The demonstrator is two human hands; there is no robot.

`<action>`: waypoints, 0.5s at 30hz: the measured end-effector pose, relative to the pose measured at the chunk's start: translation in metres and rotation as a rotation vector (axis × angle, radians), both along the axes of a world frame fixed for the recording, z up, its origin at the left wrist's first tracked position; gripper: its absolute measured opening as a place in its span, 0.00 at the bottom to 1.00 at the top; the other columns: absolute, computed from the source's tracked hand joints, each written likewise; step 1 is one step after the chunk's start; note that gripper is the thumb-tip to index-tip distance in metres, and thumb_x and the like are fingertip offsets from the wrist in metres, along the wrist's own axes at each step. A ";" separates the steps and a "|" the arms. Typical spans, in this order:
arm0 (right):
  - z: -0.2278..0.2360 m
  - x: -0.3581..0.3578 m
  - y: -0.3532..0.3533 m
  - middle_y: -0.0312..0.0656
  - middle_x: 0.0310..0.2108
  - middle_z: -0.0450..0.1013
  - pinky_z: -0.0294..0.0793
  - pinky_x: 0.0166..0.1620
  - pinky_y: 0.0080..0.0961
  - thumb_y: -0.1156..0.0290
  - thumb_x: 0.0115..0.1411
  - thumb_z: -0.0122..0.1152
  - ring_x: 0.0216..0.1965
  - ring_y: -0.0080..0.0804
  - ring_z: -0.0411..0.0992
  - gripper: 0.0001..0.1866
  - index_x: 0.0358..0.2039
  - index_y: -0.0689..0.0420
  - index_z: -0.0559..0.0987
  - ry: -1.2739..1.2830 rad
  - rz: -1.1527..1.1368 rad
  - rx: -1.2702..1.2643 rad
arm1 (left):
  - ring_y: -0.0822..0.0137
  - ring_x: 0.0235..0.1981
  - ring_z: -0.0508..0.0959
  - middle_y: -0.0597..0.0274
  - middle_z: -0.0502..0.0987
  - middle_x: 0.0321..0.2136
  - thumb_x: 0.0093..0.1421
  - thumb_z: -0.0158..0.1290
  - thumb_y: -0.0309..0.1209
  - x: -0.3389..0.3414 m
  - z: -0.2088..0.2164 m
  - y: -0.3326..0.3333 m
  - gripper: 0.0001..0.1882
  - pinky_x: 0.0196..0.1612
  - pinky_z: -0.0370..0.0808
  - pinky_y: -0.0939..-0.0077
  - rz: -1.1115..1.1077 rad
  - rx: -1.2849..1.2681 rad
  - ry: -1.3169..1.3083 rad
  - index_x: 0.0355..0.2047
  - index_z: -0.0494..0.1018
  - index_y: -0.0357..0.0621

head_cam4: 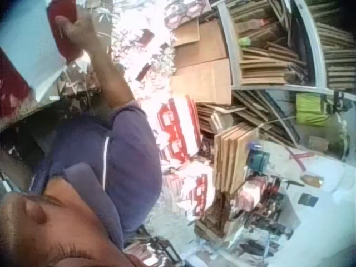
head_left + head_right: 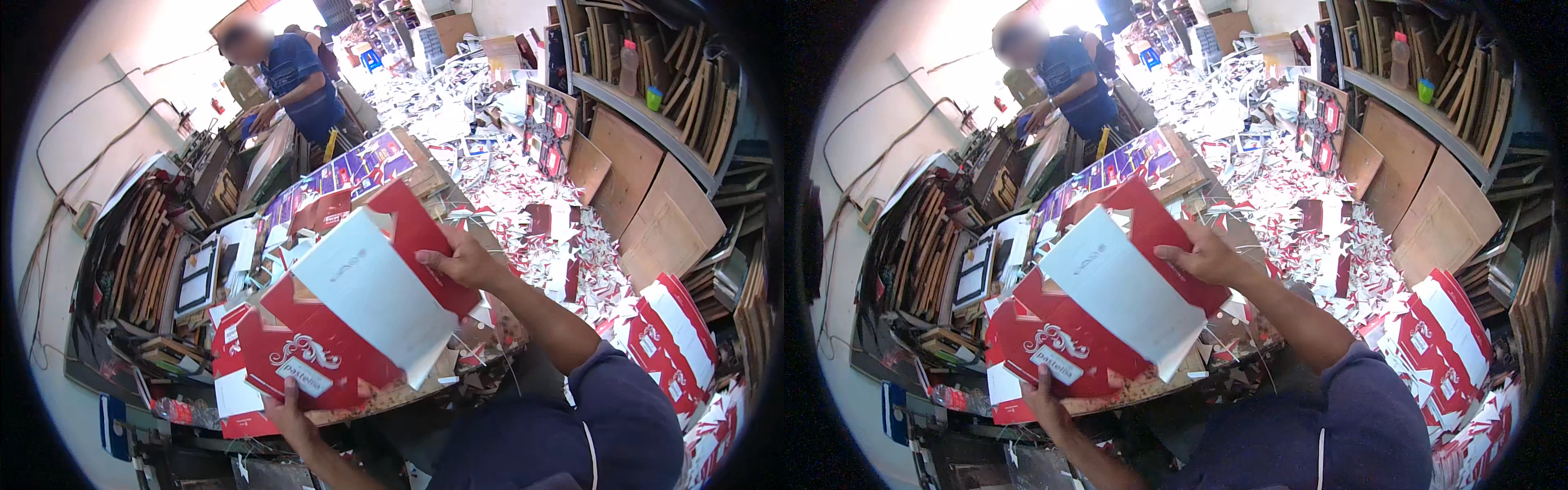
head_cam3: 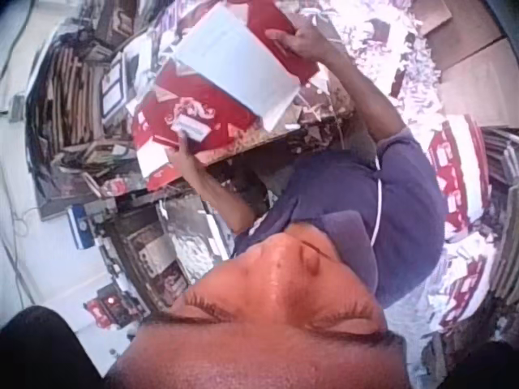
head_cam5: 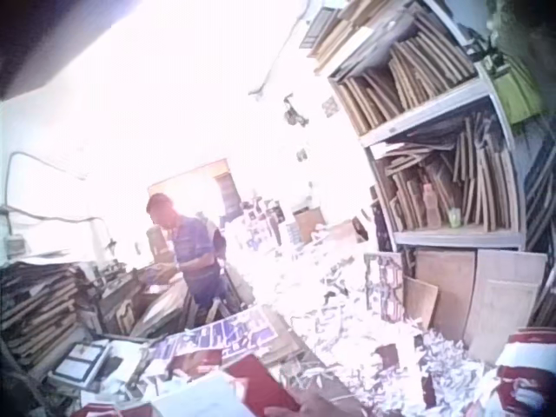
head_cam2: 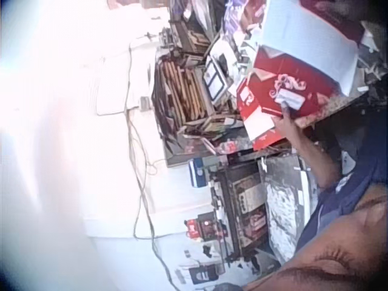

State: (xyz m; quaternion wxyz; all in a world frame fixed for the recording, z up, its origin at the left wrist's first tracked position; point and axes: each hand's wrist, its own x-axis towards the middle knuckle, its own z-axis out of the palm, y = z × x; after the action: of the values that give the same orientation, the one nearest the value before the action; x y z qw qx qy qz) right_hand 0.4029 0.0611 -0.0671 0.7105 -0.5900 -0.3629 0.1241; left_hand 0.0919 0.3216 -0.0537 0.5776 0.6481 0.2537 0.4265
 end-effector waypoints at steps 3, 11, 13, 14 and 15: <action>0.028 0.001 -0.001 0.43 0.30 0.79 0.76 0.40 0.32 0.50 0.64 0.64 0.33 0.30 0.78 0.26 0.47 0.63 0.77 -0.083 0.046 -0.180 | 0.63 0.47 0.79 0.52 0.77 0.49 0.65 0.59 0.30 -0.018 0.005 -0.001 0.27 0.51 0.76 0.66 -0.010 -0.151 0.214 0.60 0.64 0.35; 0.005 0.004 0.035 0.58 0.40 0.78 0.74 0.48 0.44 0.49 0.64 0.58 0.45 0.54 0.77 0.28 0.49 0.62 0.76 -0.327 0.042 -0.693 | 0.47 0.64 0.61 0.36 0.61 0.61 0.59 0.64 0.43 0.018 -0.050 -0.003 0.43 0.68 0.57 0.54 0.419 0.460 0.602 0.64 0.57 0.29; 0.009 -0.001 0.032 0.55 0.39 0.79 0.75 0.48 0.45 0.50 0.64 0.58 0.44 0.53 0.78 0.27 0.51 0.60 0.75 -0.336 0.016 -0.709 | 0.50 0.66 0.61 0.41 0.61 0.63 0.61 0.63 0.41 0.070 -0.006 -0.023 0.41 0.68 0.57 0.54 0.257 0.488 0.459 0.65 0.57 0.30; 0.014 -0.001 0.031 0.54 0.38 0.79 0.75 0.48 0.45 0.50 0.64 0.58 0.43 0.53 0.78 0.27 0.52 0.60 0.75 -0.338 0.027 -0.703 | 0.49 0.66 0.62 0.42 0.62 0.62 0.61 0.62 0.42 0.102 0.008 -0.030 0.40 0.67 0.58 0.55 0.147 0.537 0.385 0.64 0.58 0.30; 0.019 0.000 0.028 0.53 0.37 0.80 0.75 0.48 0.45 0.49 0.64 0.58 0.42 0.53 0.79 0.27 0.52 0.59 0.75 -0.336 0.033 -0.696 | 0.49 0.65 0.63 0.42 0.64 0.62 0.62 0.61 0.43 0.133 0.021 -0.035 0.39 0.67 0.59 0.55 0.030 0.588 0.309 0.63 0.60 0.29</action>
State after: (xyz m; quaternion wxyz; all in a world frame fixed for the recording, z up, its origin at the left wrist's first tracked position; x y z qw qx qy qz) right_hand 0.4032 0.0890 -0.0479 0.3963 -0.8020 -0.4200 0.1526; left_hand 0.2246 0.2861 -0.0326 0.3140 0.8403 0.2141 0.3865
